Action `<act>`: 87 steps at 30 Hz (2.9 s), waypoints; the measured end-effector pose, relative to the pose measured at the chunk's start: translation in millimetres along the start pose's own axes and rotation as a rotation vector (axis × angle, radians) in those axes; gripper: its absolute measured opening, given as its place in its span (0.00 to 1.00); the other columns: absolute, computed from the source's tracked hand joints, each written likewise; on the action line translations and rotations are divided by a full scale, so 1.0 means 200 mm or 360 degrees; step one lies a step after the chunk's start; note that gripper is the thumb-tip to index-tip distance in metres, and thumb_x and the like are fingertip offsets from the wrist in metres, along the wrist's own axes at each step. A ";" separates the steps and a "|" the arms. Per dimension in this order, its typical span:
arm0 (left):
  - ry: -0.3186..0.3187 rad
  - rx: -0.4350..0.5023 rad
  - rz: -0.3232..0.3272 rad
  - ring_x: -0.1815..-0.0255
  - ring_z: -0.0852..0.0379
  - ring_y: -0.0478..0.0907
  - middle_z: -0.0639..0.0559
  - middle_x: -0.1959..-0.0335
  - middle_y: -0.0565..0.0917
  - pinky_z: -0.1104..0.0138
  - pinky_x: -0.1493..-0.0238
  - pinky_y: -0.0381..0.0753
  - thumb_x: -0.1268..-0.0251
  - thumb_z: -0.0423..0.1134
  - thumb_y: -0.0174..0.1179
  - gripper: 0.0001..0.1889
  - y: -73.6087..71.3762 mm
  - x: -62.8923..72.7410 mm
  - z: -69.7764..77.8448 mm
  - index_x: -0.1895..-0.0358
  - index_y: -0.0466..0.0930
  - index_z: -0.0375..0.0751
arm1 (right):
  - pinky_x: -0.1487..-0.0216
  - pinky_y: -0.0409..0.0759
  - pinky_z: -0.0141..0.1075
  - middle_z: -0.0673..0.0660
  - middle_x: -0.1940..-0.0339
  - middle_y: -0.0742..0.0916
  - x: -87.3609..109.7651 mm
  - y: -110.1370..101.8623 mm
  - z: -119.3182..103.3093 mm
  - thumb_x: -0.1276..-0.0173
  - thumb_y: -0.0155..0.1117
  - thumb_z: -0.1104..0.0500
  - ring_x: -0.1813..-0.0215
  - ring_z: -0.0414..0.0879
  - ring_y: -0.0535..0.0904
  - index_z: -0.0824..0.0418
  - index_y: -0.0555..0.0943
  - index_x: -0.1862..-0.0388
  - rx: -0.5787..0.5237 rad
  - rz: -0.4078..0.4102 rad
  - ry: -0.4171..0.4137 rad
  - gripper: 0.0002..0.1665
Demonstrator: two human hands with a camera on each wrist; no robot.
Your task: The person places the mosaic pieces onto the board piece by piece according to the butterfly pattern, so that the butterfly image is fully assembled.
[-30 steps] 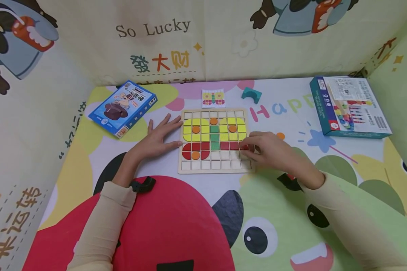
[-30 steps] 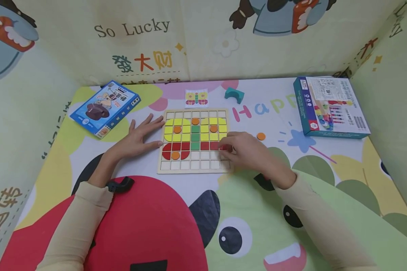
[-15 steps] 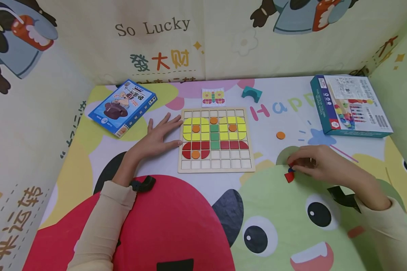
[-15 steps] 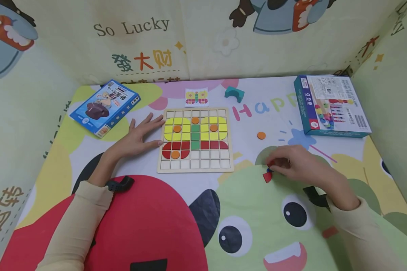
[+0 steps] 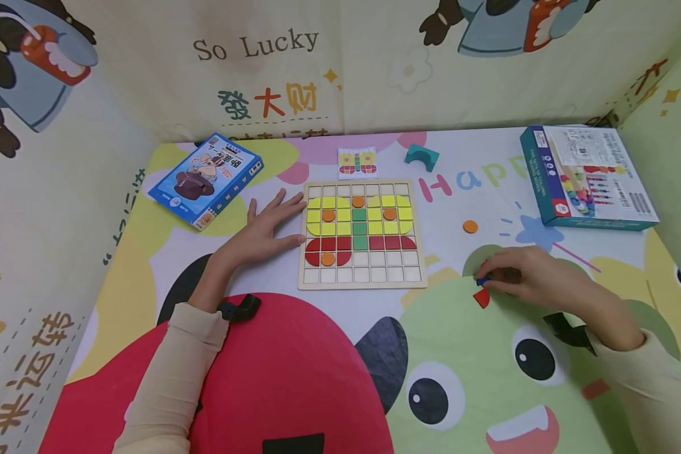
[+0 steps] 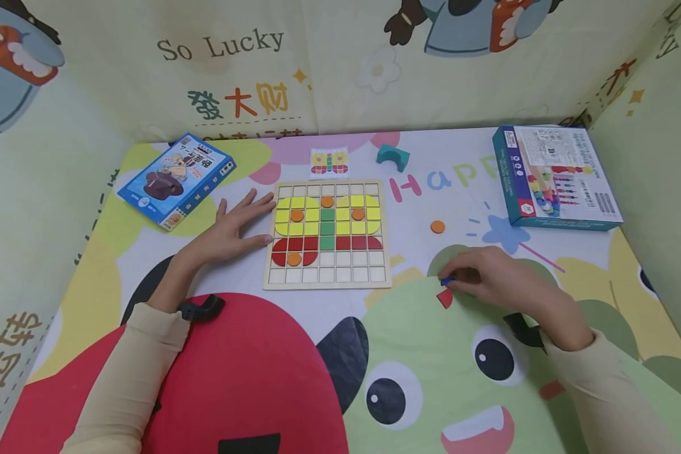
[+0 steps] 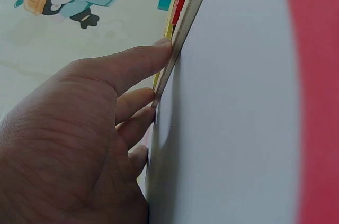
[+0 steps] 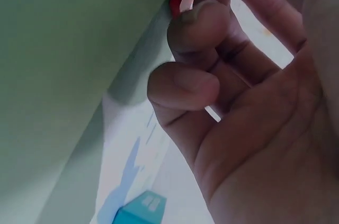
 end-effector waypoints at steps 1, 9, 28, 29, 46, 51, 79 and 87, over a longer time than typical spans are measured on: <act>0.0000 0.0000 0.0000 0.07 0.50 0.30 0.60 0.10 0.52 0.34 0.18 0.14 0.31 0.62 0.65 0.45 0.00 0.00 0.00 0.14 0.56 0.63 | 0.61 0.83 0.26 0.33 0.60 0.87 -0.01 0.00 -0.01 0.40 0.82 0.64 0.61 0.28 0.78 0.42 0.90 0.56 0.0008 -0.0003 0.0002 0.19; -0.0005 0.0004 0.0000 0.07 0.50 0.31 0.60 0.10 0.52 0.33 0.18 0.14 0.31 0.60 0.66 0.45 0.00 0.00 0.00 0.14 0.57 0.61 | 0.63 0.82 0.27 0.41 0.61 0.89 -0.13 0.04 -0.08 0.35 0.78 0.64 0.63 0.32 0.76 0.48 0.91 0.50 -0.0047 -0.0054 0.0084 0.16; -0.0013 0.0003 -0.0010 0.07 0.48 0.31 0.59 0.10 0.52 0.33 0.18 0.15 0.30 0.60 0.65 0.44 -0.01 0.01 0.03 0.14 0.57 0.61 | 0.70 0.71 0.32 0.47 0.76 0.80 -0.20 0.06 -0.16 0.33 0.78 0.44 0.71 0.40 0.73 0.51 0.86 0.67 0.0274 -0.0075 0.0498 0.15; -0.0013 0.0003 -0.0010 0.07 0.48 0.31 0.59 0.10 0.52 0.33 0.18 0.15 0.30 0.60 0.65 0.44 -0.01 0.01 0.03 0.14 0.57 0.60 | 0.70 0.72 0.32 0.47 0.75 0.81 -0.20 0.06 -0.16 0.33 0.79 0.45 0.70 0.41 0.73 0.53 0.87 0.65 0.0270 -0.0074 0.0503 0.14; -0.0007 0.0003 -0.0009 0.07 0.49 0.31 0.59 0.10 0.52 0.33 0.18 0.15 0.30 0.60 0.65 0.44 -0.01 0.00 0.03 0.14 0.56 0.61 | 0.68 0.72 0.34 0.49 0.73 0.82 -0.26 0.06 -0.18 0.32 0.77 0.54 0.68 0.43 0.73 0.59 0.89 0.53 0.0230 -0.0061 0.0448 0.13; -0.0009 0.0004 -0.0008 0.07 0.49 0.31 0.59 0.10 0.52 0.33 0.18 0.14 0.30 0.60 0.66 0.44 -0.02 0.00 0.03 0.14 0.57 0.61 | 0.68 0.71 0.34 0.50 0.73 0.80 -0.35 0.07 -0.25 0.32 0.76 0.54 0.69 0.42 0.73 0.59 0.89 0.55 0.0270 0.0012 0.0348 0.11; -0.0009 0.0012 -0.0006 0.07 0.49 0.30 0.58 0.10 0.52 0.33 0.18 0.14 0.31 0.59 0.66 0.44 -0.01 0.01 0.03 0.14 0.58 0.60 | 0.62 0.84 0.36 0.52 0.62 0.88 -0.79 0.30 -0.57 0.32 0.78 0.50 0.63 0.44 0.80 0.56 0.89 0.52 0.0255 -0.0009 0.0132 0.16; -0.0010 0.0008 -0.0009 0.07 0.48 0.30 0.57 0.10 0.53 0.33 0.18 0.14 0.30 0.58 0.66 0.44 -0.01 0.01 0.03 0.14 0.58 0.59 | 0.63 0.79 0.36 0.50 0.69 0.85 -0.73 0.24 -0.50 0.32 0.78 0.49 0.63 0.45 0.77 0.56 0.88 0.51 0.0128 0.0016 0.0217 0.16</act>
Point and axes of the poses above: each hand's wrist, its own x-axis away from the middle knuckle, its own y-axis out of the palm, z = x × y, the point moved 1 cm from there along -x, towards the middle knuckle
